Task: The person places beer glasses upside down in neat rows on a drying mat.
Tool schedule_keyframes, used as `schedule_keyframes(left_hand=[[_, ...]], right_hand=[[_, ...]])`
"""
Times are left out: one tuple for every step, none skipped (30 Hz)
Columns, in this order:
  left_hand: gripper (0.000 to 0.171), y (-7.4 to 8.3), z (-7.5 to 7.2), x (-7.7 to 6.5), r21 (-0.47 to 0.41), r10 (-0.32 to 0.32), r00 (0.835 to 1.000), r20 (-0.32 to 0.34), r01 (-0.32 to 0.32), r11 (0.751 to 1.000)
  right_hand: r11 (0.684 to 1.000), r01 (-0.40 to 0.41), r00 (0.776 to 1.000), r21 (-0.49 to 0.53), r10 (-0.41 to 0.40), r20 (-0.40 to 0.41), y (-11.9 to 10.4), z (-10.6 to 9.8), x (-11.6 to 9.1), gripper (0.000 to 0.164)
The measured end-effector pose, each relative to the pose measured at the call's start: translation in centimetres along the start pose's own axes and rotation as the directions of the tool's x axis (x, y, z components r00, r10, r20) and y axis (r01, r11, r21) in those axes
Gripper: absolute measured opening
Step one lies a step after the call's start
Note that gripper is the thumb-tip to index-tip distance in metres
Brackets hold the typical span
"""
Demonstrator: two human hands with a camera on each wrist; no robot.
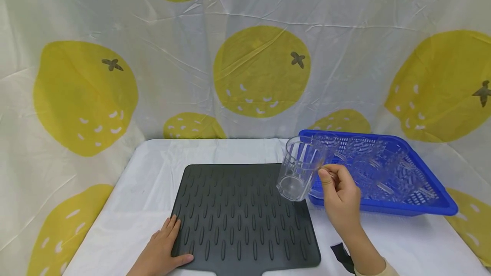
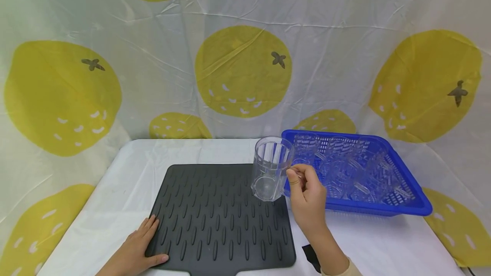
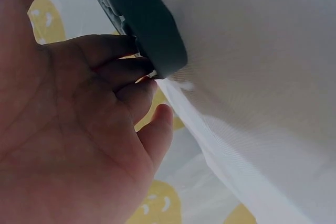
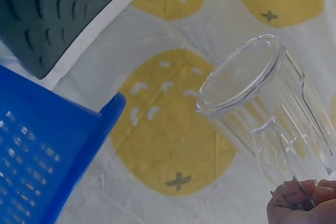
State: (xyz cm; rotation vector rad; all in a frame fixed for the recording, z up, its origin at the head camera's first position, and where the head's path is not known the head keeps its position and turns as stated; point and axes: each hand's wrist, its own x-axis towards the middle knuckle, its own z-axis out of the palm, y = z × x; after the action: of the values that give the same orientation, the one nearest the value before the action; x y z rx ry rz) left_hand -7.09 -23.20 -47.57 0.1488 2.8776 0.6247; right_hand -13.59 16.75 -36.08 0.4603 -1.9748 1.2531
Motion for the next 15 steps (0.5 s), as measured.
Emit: schedule_keyframes(left_hand=[[0.111, 0.0, 0.0, 0.0, -0.002, -0.007, 1.0, 0.005, 0.007, 1.0], [0.111, 0.0, 0.0, 0.0, -0.004, -0.012, 1.0, 0.009, 0.012, 1.0], [0.111, 0.0, 0.0, 0.0, -0.005, -0.015, 1.0, 0.012, 0.015, 1.0], [0.112, 0.0, -0.1, 0.0, -0.007, -0.019, 1.0, 0.014, 0.019, 1.0], [0.112, 0.0, 0.0, 0.0, -0.006, -0.017, 1.0, 0.014, 0.018, 1.0], [0.111, 0.0, 0.0, 0.0, -0.003, -0.013, 1.0, 0.012, 0.014, 1.0], [0.11, 0.0, 0.0, 0.0, -0.001, -0.009, 1.0, 0.01, 0.009, 1.0], [0.11, 0.0, 0.0, -0.1, 0.001, -0.003, 1.0, 0.007, 0.003, 1.0], [0.109, 0.0, 0.0, -0.1, -0.001, 0.001, 1.0, 0.004, -0.001, 1.0], [0.11, 0.0, 0.0, -0.1, 0.0, 0.001, 1.0, 0.004, -0.001, 1.0], [0.109, 0.0, 0.0, 0.0, 0.002, 0.003, 1.0, 0.004, -0.003, 1.0], [0.109, 0.0, 0.0, 0.0, 0.003, 0.003, 1.0, 0.004, -0.003, 1.0], [0.109, 0.0, 0.0, 0.0, 0.006, 0.004, 1.0, 0.004, -0.004, 1.0], [0.11, 0.0, 0.0, 0.1, 0.004, 0.001, 1.0, 0.007, -0.001, 1.0], [0.11, 0.0, -0.1, 0.1, 0.004, -0.002, 1.0, 0.009, 0.002, 1.0]], right_hand=[[1.0, -0.003, 1.0, 0.006, 0.003, 0.004, -0.1, 0.1, -0.1, 0.01], [1.0, -0.008, 1.0, 0.011, 0.008, 0.009, -0.3, 0.2, -0.2, 0.01], [1.0, -0.007, 1.0, 0.016, 0.007, 0.013, -0.4, 0.3, -0.3, 0.01], [1.0, -0.009, 1.0, 0.023, 0.008, 0.018, -0.6, 0.4, -0.4, 0.009], [0.999, -0.005, 1.0, 0.031, 0.005, 0.023, -0.8, 0.5, -0.5, 0.009], [0.999, -0.003, 1.0, 0.045, 0.002, 0.029, -1.0, 0.6, -0.5, 0.009], [0.998, -0.003, 0.999, 0.061, 0.001, 0.032, -1.2, 0.7, -0.6, 0.009], [0.997, 0.011, 0.999, 0.078, -0.014, 0.033, -1.4, 0.8, -0.7, 0.009], [0.995, 0.021, 0.999, 0.097, -0.024, 0.036, -1.5, 0.9, -0.8, 0.01], [0.993, 0.031, 0.999, 0.116, -0.036, 0.038, -1.7, 1.0, -0.8, 0.011], [0.99, 0.044, 0.998, 0.136, -0.05, 0.04, -1.9, 1.1, -0.9, 0.012], [0.987, 0.056, 0.997, 0.15, -0.063, 0.042, -2.1, 1.2, -0.9, 0.013], [0.984, 0.067, 0.996, 0.167, -0.076, 0.044, -2.2, 1.4, -1.0, 0.014], [0.98, 0.078, 0.995, 0.181, -0.087, 0.046, -2.3, 1.5, -1.0, 0.015], [0.978, 0.08, 0.995, 0.191, -0.091, 0.051, -2.5, 1.6, -1.1, 0.016]])
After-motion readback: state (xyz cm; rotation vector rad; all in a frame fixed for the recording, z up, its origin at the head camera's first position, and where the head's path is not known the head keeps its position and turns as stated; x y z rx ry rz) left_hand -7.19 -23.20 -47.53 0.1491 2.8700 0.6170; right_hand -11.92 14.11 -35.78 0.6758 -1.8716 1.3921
